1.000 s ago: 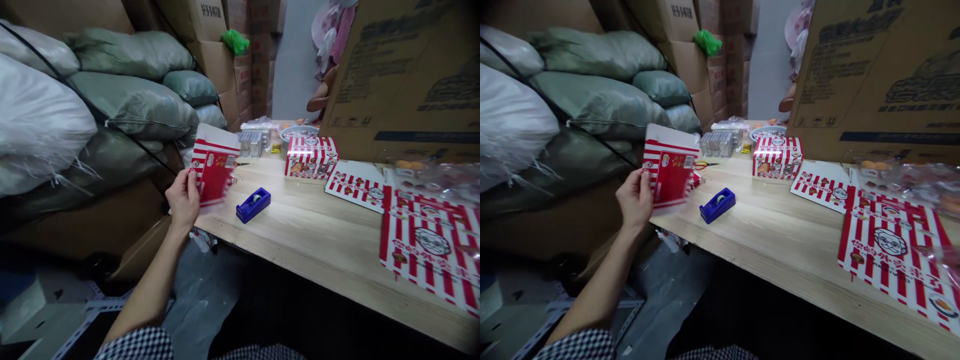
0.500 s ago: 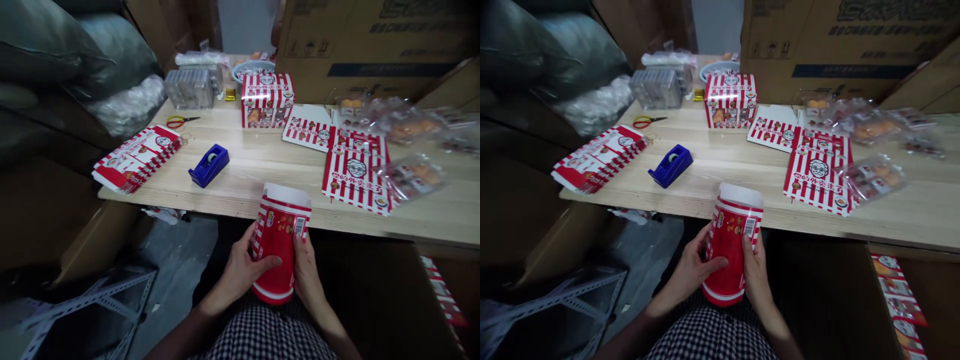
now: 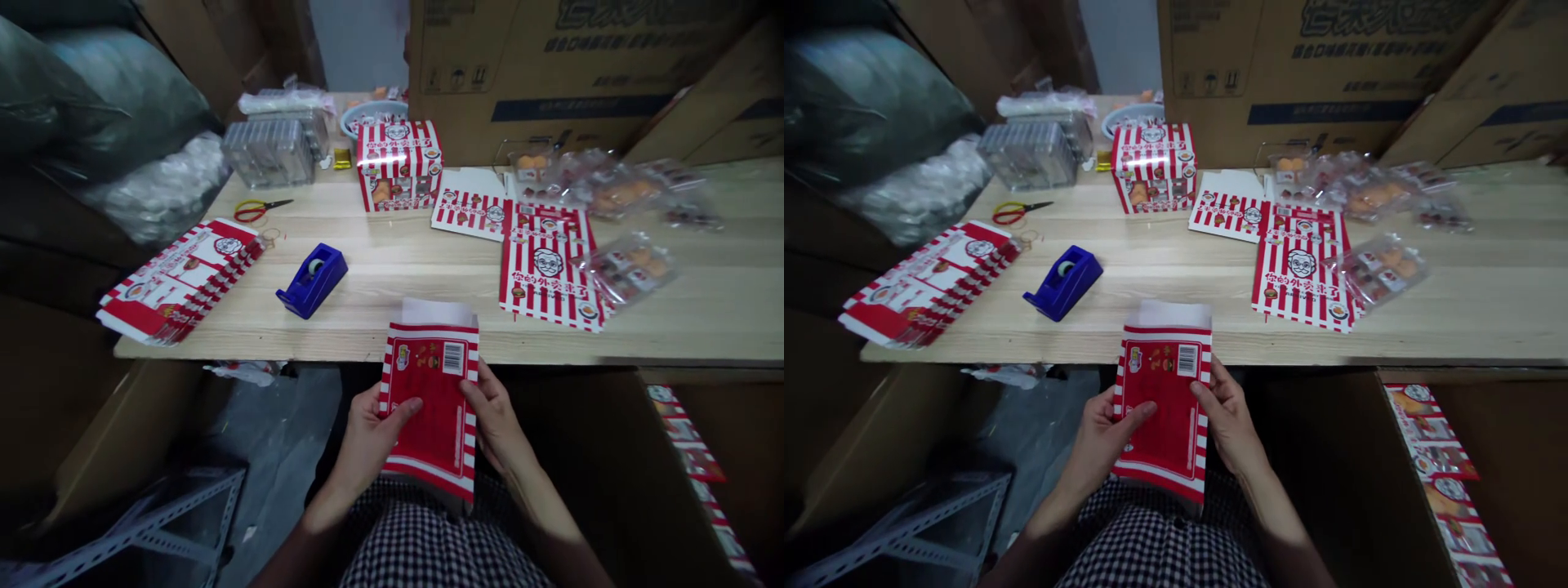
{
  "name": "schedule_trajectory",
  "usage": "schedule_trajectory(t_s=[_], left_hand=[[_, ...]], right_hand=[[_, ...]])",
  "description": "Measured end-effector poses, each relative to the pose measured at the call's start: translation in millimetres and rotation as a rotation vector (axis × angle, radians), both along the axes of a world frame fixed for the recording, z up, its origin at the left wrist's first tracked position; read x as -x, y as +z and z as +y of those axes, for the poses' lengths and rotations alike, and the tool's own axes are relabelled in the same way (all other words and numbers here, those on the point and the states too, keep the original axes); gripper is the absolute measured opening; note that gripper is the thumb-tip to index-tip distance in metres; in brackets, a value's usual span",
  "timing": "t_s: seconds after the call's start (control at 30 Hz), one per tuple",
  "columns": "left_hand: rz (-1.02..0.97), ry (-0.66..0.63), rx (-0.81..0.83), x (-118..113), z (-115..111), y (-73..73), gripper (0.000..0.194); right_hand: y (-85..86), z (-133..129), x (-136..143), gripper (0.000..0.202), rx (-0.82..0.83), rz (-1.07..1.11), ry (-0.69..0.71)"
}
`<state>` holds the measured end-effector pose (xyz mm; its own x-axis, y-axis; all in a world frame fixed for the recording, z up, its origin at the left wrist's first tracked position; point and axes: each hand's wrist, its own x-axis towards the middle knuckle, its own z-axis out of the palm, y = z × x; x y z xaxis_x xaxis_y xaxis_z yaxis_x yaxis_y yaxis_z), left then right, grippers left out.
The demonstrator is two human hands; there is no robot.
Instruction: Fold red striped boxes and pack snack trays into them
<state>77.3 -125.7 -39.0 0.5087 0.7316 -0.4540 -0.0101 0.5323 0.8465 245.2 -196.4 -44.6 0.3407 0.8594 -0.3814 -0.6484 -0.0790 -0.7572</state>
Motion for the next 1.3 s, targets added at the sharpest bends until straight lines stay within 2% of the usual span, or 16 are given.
schedule_trajectory(t_s=[0.1,0.17,0.23,0.33,0.43,0.5,0.57,0.67,0.77,0.9,1.1,1.2,1.3], left_hand=[[-0.028,-0.050,-0.047,1.8,7.6,-2.7,0.031],[-0.082,-0.028,-0.116,0.2,17.6,-6.8,0.032],[-0.152,0.014,-0.162,-3.8,28.9,-13.2,0.038],[-0.209,0.001,-0.133,-12.5,39.4,-25.4,0.050],[-0.191,0.024,-0.131,-18.8,36.1,-35.1,0.049],[-0.162,0.060,-0.159,-18.9,29.6,-37.8,0.047],[-0.143,0.076,-0.177,-16.1,24.1,-37.6,0.048],[-0.136,0.090,-0.192,-11.2,22.3,-34.0,0.057],[-0.136,0.107,-0.237,-10.2,25.1,-28.9,0.065],[-0.166,0.138,-0.313,-11.9,26.3,-25.1,0.077],[-0.088,0.190,-0.420,-9.4,25.2,-26.3,0.041],[-0.047,0.147,-0.383,-6.6,29.4,-23.6,0.033],[-0.071,0.066,-0.298,-5.0,36.3,-25.5,0.031]], right_hand=[[-2.0,-0.4,-7.5,0.044,-0.016,-0.013,0.036],[-7.5,-1.3,-8.2,0.038,-0.022,-0.051,0.016],[-16.0,-0.9,-4.6,0.037,-0.019,-0.095,0.003],[-33.3,2.8,6.7,0.044,0.002,-0.161,-0.013],[-48.8,5.1,16.9,0.045,0.050,-0.223,-0.082],[-51.5,3.0,19.3,0.044,0.077,-0.260,-0.090],[-45.7,-1.8,17.7,0.054,0.062,-0.321,-0.075],[-27.9,-9.5,10.7,0.076,-0.048,-0.391,-0.029],[-15.9,-12.4,2.2,0.067,-0.101,-0.449,-0.015],[-16.5,-9.4,-6.3,0.055,-0.089,-0.540,-0.022],[-11.2,-3.6,-15.8,0.052,-0.172,-0.588,0.031],[-7.3,-2.0,-21.5,0.046,-0.183,-0.550,0.116],[-12.0,2.3,-27.0,0.032,-0.160,-0.479,0.178]])
